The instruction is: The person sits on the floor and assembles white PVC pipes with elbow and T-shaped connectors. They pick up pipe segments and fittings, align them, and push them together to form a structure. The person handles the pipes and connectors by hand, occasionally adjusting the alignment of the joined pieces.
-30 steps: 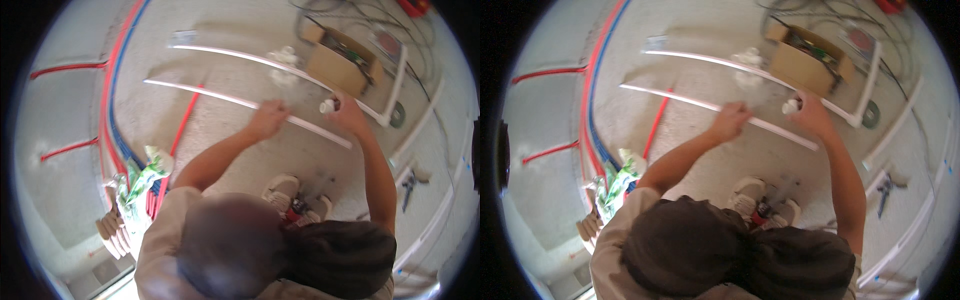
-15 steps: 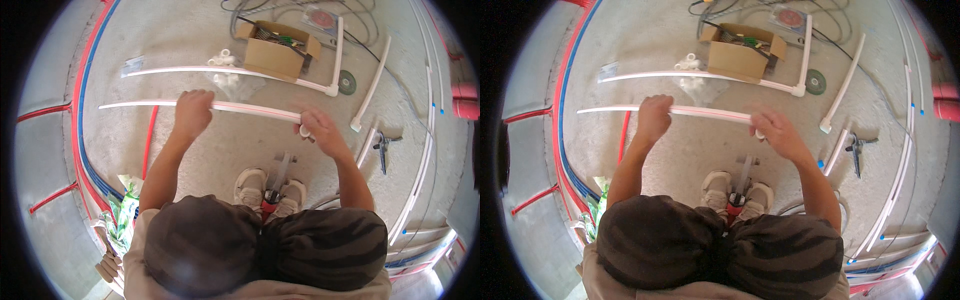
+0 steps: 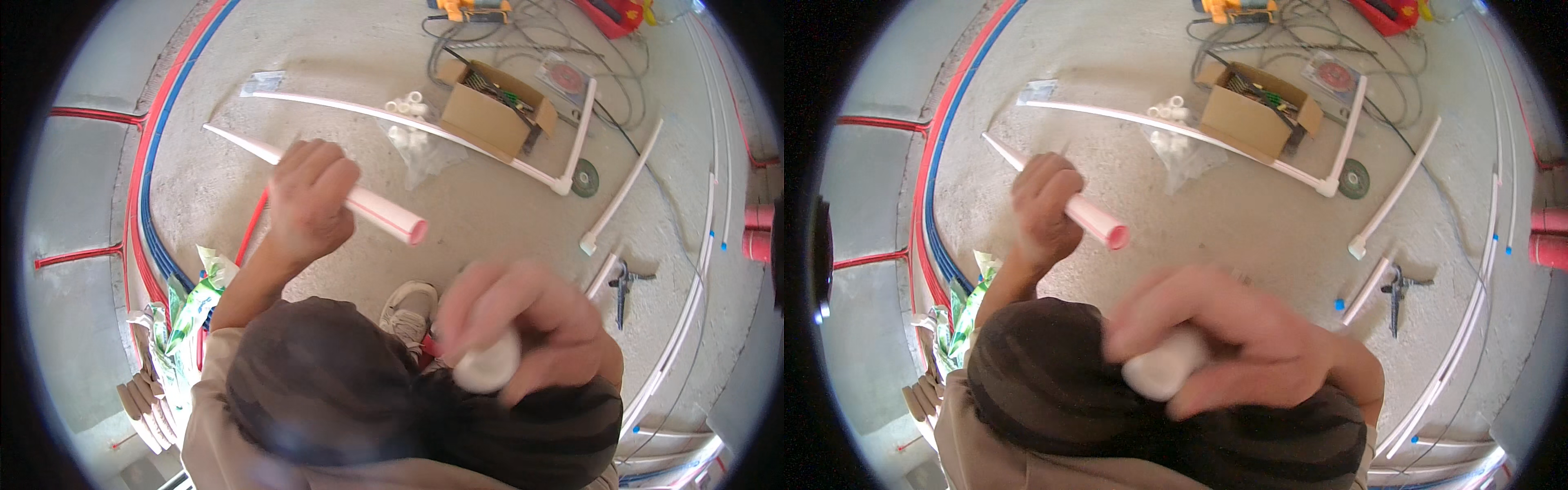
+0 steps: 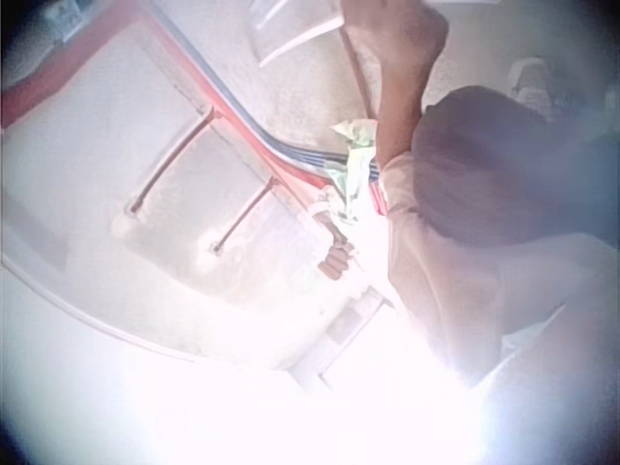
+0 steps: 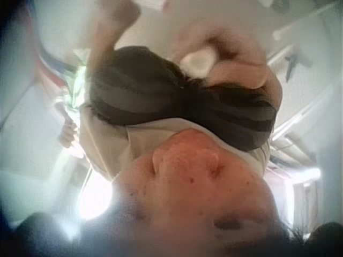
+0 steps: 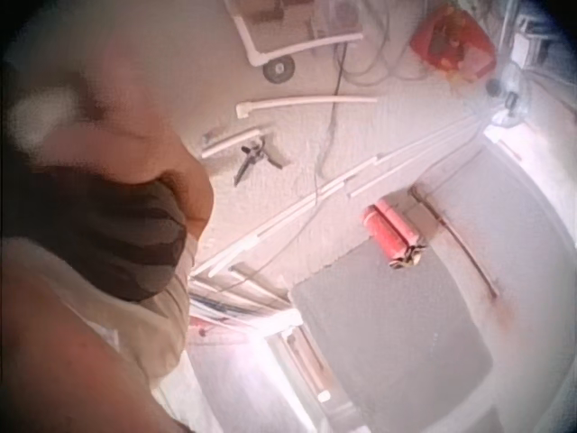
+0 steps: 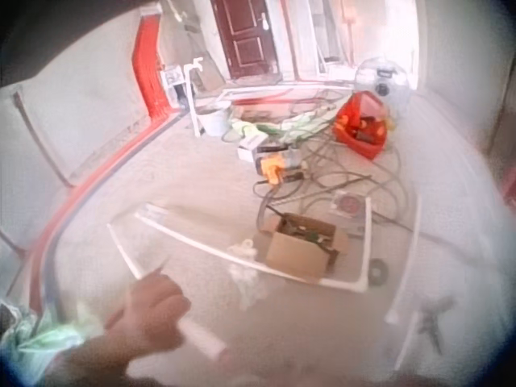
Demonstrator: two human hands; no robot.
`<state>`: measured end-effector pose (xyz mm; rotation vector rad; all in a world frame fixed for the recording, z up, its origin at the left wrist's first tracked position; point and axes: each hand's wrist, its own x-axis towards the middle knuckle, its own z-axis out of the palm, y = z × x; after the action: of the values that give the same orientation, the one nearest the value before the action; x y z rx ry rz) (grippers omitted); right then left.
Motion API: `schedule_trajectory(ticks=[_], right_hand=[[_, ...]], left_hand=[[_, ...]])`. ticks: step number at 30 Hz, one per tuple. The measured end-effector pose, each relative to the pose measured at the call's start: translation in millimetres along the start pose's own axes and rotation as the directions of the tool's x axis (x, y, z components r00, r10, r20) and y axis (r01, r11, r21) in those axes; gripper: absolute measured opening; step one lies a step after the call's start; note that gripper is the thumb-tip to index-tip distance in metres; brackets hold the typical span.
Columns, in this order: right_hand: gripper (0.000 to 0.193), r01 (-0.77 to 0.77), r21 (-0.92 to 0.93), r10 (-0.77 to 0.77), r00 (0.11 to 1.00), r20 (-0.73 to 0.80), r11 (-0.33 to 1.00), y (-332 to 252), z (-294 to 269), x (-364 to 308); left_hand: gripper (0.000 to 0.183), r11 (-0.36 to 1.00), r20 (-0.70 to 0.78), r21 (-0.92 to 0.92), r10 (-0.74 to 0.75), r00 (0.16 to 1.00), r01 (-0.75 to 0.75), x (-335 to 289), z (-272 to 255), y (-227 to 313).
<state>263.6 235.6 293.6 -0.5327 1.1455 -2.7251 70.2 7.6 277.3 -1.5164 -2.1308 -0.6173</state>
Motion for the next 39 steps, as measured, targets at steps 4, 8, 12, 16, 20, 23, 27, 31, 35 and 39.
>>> schedule_trajectory(ticks=[4,8,12,16,20,23,27,31,35,39], right_hand=[[0.038,0.059,-0.055,-0.039,0.949,0.314,0.997,-0.8,2.4,20.3],[0.026,0.016,-0.055,-0.005,0.979,0.205,0.998,0.3,-4.2,9.9],[0.023,0.045,-0.205,-0.078,0.985,-0.156,0.978,9.7,-34.2,-17.2],[0.027,-0.202,-0.661,-0.106,0.913,-0.395,0.723,27.4,-64.6,-36.9],[0.029,-0.400,-0.880,-0.173,0.877,-0.449,0.256,62.2,-55.8,-40.1],[0.029,-0.399,-0.889,-0.196,0.875,-0.442,0.223,79.7,-58.0,-39.4],[0.031,-0.461,-0.685,-0.151,0.758,-0.634,0.565,87.3,-66.7,-69.5],[0.032,-0.337,-0.158,0.028,0.486,-0.874,0.928,103.2,-82.6,-109.3],[0.034,-0.372,0.070,0.215,0.366,-0.905,0.926,128.7,-89.6,-158.8],[0.033,-0.879,-0.227,-0.132,0.188,-0.973,0.419,132.4,-122.6,-211.7]], left_hand=[[0.026,0.999,-0.053,0.032,0.014,0.998,-0.012,7.3,-9.4,18.7],[0.026,0.999,-0.107,0.024,0.039,0.994,-0.037,8.3,-8.9,23.1],[0.024,0.998,0.000,0.047,0.035,0.999,-0.035,3.4,8.4,18.6],[0.021,0.998,0.195,-0.052,0.041,0.980,-0.032,-2.2,54.9,20.1],[0.021,0.980,0.326,-0.199,0.071,0.943,-0.005,-10.0,89.3,32.5],[0.019,0.934,0.388,-0.356,0.109,0.915,0.039,-12.1,97.5,44.0],[0.029,0.887,0.505,-0.453,0.168,0.847,0.094,-8.7,95.5,48.0],[0.038,0.927,0.574,-0.373,0.189,0.797,0.049,-8.8,91.2,42.1],[0.038,0.953,0.662,-0.300,0.185,0.727,0.031,-19.8,101.1,29.6],[0.035,0.964,0.652,-0.265,0.187,0.734,-0.009,-40.1,147.6,5.7]])
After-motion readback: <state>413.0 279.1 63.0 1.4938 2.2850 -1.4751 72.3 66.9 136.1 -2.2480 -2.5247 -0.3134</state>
